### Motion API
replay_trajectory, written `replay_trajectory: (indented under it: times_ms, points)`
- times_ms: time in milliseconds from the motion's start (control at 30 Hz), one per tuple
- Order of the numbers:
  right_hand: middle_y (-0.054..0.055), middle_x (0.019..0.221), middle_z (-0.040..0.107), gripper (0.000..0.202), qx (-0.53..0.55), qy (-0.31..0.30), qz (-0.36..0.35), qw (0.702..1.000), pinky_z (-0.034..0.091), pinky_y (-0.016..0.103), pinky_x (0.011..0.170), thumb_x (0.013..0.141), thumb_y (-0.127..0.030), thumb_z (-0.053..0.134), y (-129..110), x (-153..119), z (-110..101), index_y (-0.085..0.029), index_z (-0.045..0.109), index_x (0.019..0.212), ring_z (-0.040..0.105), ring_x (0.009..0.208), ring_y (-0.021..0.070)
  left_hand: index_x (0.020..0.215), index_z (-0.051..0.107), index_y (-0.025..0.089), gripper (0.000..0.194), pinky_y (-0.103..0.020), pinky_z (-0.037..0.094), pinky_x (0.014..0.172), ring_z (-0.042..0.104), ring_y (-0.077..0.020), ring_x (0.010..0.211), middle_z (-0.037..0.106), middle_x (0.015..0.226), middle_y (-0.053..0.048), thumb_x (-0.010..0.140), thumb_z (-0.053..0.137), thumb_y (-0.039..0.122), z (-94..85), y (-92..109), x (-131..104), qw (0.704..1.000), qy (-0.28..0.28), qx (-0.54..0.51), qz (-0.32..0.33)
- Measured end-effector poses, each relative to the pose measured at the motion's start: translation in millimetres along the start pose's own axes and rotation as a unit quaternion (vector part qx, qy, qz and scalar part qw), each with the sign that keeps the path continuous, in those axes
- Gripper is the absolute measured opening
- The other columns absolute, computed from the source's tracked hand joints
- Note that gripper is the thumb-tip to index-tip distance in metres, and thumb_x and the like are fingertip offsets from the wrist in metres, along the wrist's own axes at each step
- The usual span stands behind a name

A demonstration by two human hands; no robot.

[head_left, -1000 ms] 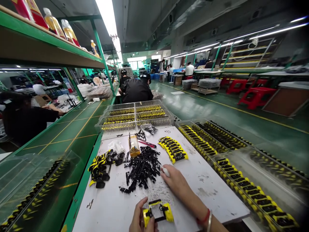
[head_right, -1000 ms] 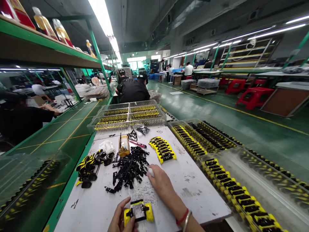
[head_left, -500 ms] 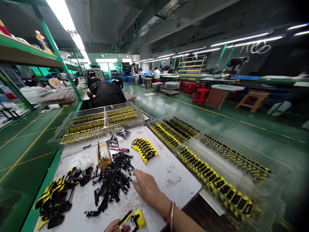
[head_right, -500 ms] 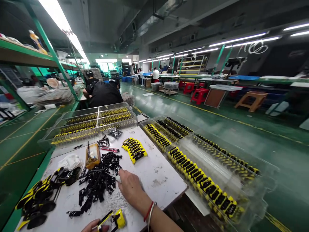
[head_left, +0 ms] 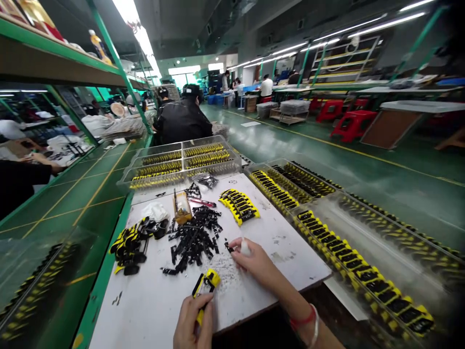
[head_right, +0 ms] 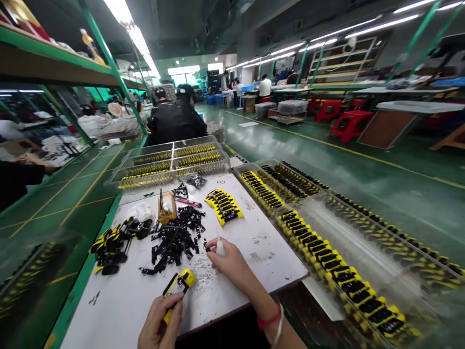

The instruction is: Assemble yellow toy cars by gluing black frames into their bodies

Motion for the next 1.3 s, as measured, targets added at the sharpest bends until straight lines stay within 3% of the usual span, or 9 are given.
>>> replay_trajectory:
  times_ms: [133,233,333,433,567,733,867,1100,1300]
  points:
    - [-0.004,0.066,0.054,0.027,0.135,-0.034,0.023,0.990,0.045,0.023,0.052,0.076,-0.030,0.058,2,-28,12,-0.017,0.057,0.100,0.056,0.055,0.0118,0.097,0.069,0.023,0.027,-0.029,0.049,0.077,0.060,-0.0201,0.085,0.060,0.092,-0.008,0.086,0.052,0.041,5.0,21,3,0.998,-0.051,0.032,0.005]
    - [-0.003,0.072,0.056,0.027,0.113,-0.038,0.017,0.993,0.047,0.024,0.054,0.077,-0.029,0.058,2,-46,23,-0.018,0.058,0.102,0.056,0.058,0.0116,0.104,0.065,0.023,0.028,-0.031,0.049,0.078,0.060,-0.0203,0.089,0.059,0.096,-0.008,0.089,0.048,0.038,12.7,31,5,0.994,-0.103,0.038,-0.004]
    - [0.000,0.082,0.062,0.026,0.048,-0.038,-0.016,0.998,0.049,0.025,0.066,0.078,-0.022,0.056,-1,-59,30,-0.020,0.059,0.104,0.060,0.072,0.0139,0.105,0.063,0.022,0.027,-0.031,0.049,0.076,0.059,-0.0196,0.086,0.057,0.094,-0.008,0.089,0.049,0.037,18.2,33,4,0.990,-0.134,0.042,-0.004]
    - [0.003,0.095,0.066,0.030,0.011,-0.059,-0.057,0.997,0.049,0.027,0.081,0.080,-0.017,0.051,-7,-66,35,-0.021,0.060,0.108,0.062,0.088,0.0158,0.101,0.063,0.021,0.024,-0.031,0.049,0.074,0.058,-0.0188,0.083,0.056,0.091,-0.007,0.089,0.048,0.036,19.0,28,2,0.990,-0.137,0.045,-0.003]
    - [0.004,0.097,0.068,0.033,-0.015,-0.090,-0.097,0.991,0.051,0.027,0.081,0.084,-0.019,0.051,-12,-67,35,-0.021,0.058,0.116,0.064,0.086,0.0156,0.100,0.061,0.020,0.022,-0.030,0.047,0.075,0.057,-0.0178,0.084,0.057,0.091,-0.007,0.092,0.043,0.030,15.4,24,0,0.991,-0.128,0.041,0.001]
    - [0.005,0.091,0.066,0.017,-0.073,0.029,-0.236,0.969,0.052,0.029,0.075,0.086,-0.019,0.054,-15,-62,14,-0.022,0.063,0.101,0.063,0.084,0.0170,0.086,0.059,0.018,0.022,-0.028,0.044,0.068,0.055,-0.0162,0.075,0.055,0.081,-0.004,0.093,0.039,0.025,8.9,28,1,0.991,-0.111,0.076,-0.004]
    - [0.005,0.089,0.058,0.022,-0.128,0.034,-0.316,0.940,0.051,0.027,0.072,0.085,-0.009,0.050,-17,-61,6,-0.022,0.060,0.100,0.060,0.081,0.0156,0.086,0.059,0.018,0.021,-0.027,0.044,0.068,0.054,-0.0153,0.074,0.053,0.080,-0.003,0.092,0.040,0.023,8.8,31,1,0.988,-0.117,0.096,0.022]
    - [0.005,0.093,0.055,0.037,-0.227,-0.058,-0.312,0.921,0.048,0.028,0.076,0.075,0.005,0.040,-15,-61,8,-0.021,0.057,0.096,0.056,0.088,0.0171,0.095,0.059,0.018,0.019,-0.025,0.048,0.065,0.055,-0.0143,0.071,0.052,0.089,-0.006,0.092,0.041,0.021,8.4,29,-4,0.972,-0.136,0.164,0.095]
    - [0.006,0.094,0.057,0.045,-0.271,-0.088,-0.321,0.903,0.048,0.029,0.077,0.068,0.008,0.034,-20,-62,7,-0.020,0.055,0.097,0.055,0.090,0.0183,0.100,0.058,0.017,0.019,-0.030,0.050,0.072,0.057,-0.0169,0.078,0.053,0.092,-0.008,0.091,0.041,0.019,6.6,31,-4,0.960,-0.144,0.196,0.136]
Point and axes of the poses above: each hand's wrist, its own x-axis towards the middle knuckle, its own z-axis out of the palm, y = z × x, the point moved 4 cm from there along x, towards the middle knuckle
